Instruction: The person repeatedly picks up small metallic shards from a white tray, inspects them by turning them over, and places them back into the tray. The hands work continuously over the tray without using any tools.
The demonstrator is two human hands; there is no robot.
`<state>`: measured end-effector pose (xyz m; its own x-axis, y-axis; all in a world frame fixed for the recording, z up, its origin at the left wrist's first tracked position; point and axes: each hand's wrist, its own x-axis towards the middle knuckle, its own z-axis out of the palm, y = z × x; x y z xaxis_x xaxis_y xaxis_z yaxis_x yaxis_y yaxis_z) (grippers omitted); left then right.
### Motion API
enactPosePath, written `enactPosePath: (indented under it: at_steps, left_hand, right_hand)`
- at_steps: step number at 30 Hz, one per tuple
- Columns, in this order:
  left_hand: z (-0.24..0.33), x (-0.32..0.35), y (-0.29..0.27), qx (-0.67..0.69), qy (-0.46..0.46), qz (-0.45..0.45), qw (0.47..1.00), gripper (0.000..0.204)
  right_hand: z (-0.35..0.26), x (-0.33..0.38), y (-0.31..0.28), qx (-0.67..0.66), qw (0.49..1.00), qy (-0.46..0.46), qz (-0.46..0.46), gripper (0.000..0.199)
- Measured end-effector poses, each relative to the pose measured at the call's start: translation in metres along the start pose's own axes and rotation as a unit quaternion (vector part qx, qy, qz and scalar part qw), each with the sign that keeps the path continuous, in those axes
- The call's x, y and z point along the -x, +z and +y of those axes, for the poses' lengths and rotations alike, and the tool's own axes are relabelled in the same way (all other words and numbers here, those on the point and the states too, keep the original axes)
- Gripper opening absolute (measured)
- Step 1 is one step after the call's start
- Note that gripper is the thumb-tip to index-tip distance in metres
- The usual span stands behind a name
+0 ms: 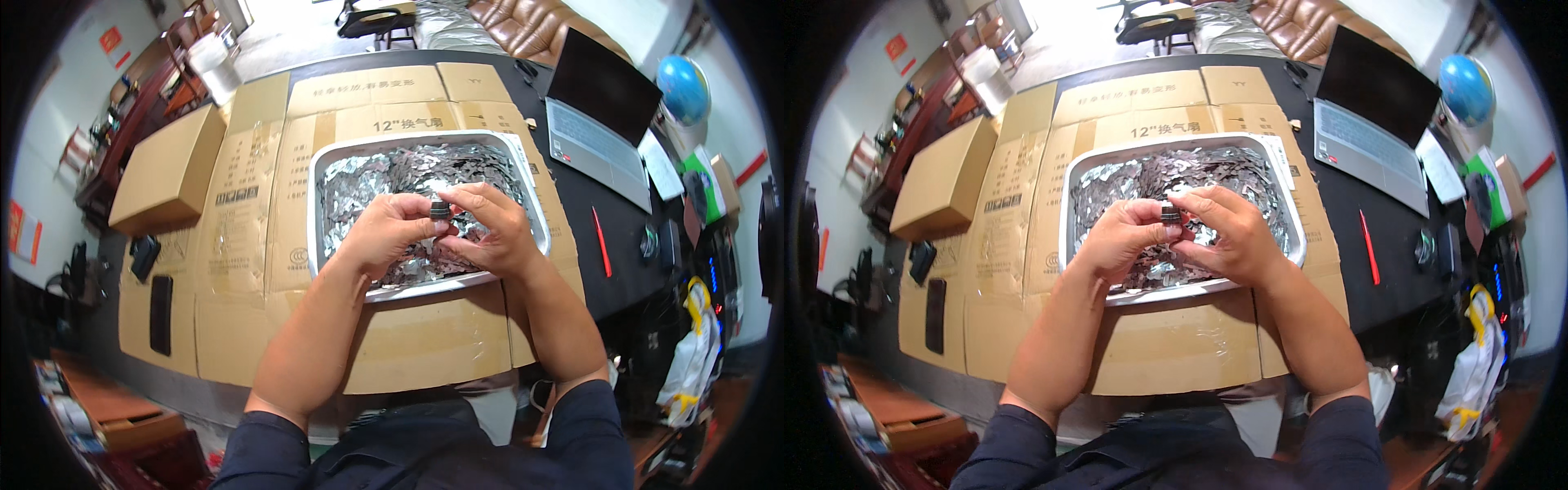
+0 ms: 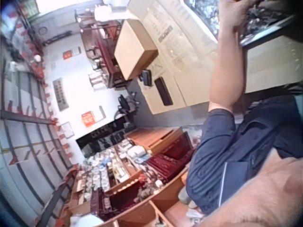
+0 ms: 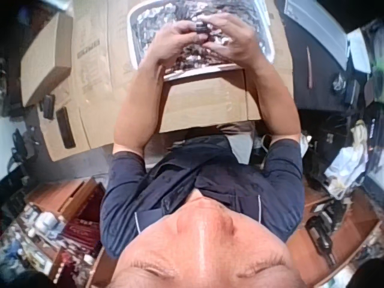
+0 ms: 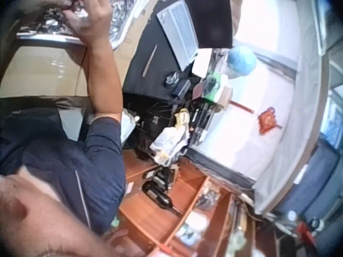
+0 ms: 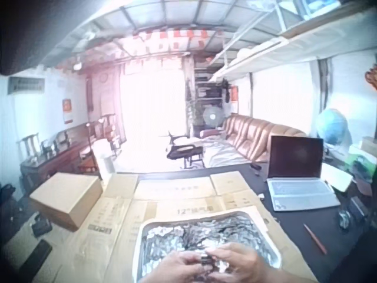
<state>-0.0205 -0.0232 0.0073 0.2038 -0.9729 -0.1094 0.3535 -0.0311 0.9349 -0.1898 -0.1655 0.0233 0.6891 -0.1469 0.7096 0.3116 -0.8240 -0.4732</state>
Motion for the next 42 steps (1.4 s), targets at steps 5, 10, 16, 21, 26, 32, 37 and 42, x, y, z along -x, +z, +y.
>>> enactPosePath:
  at_steps: [5, 10, 16, 21, 26, 32, 37, 42]
  left_hand:
    - [-0.006, 0.001, 0.010, 0.003, 0.021, 0.008, 1.000, 0.010]
    - [-0.005, 0.003, 0.011, 0.032, 0.034, -0.011, 0.999, 0.015]
    - [-0.002, 0.005, 0.003, 0.003, 0.001, -0.040, 0.999, 0.022]
    - [0.001, 0.004, 0.002, -0.025, -0.021, -0.082, 0.996, 0.020]
    - [0.004, 0.007, 0.001, -0.066, -0.022, -0.094, 0.993, 0.019]
    - [-0.003, 0.003, 0.007, -0.029, -0.022, -0.135, 0.990, 0.024]
    - [-0.004, 0.003, 0.009, -0.023, -0.012, -0.146, 0.989, 0.023]
    - [0.001, 0.005, 0.011, -0.112, 0.005, -0.138, 0.984, 0.021]
  right_hand:
    - [0.001, 0.003, 0.008, 0.048, 0.998, -0.030, -0.011, 0.055]
    - [0.000, 0.001, 0.010, 0.003, 1.000, -0.013, -0.015, 0.062]
    - [-0.003, 0.001, -0.006, -0.085, 0.990, 0.078, -0.082, 0.057]
    - [0.004, 0.000, -0.011, -0.105, 0.990, 0.028, -0.090, 0.059]
    - [0.003, 0.005, -0.006, -0.080, 0.992, 0.053, -0.079, 0.063]
    - [0.003, 0.003, 0.000, -0.018, 0.999, 0.004, -0.046, 0.064]
    - [0.003, 0.002, -0.002, 0.034, 0.998, -0.031, -0.037, 0.056]
    - [0.003, 0.002, 0.000, 0.040, 0.997, -0.052, -0.033, 0.053]
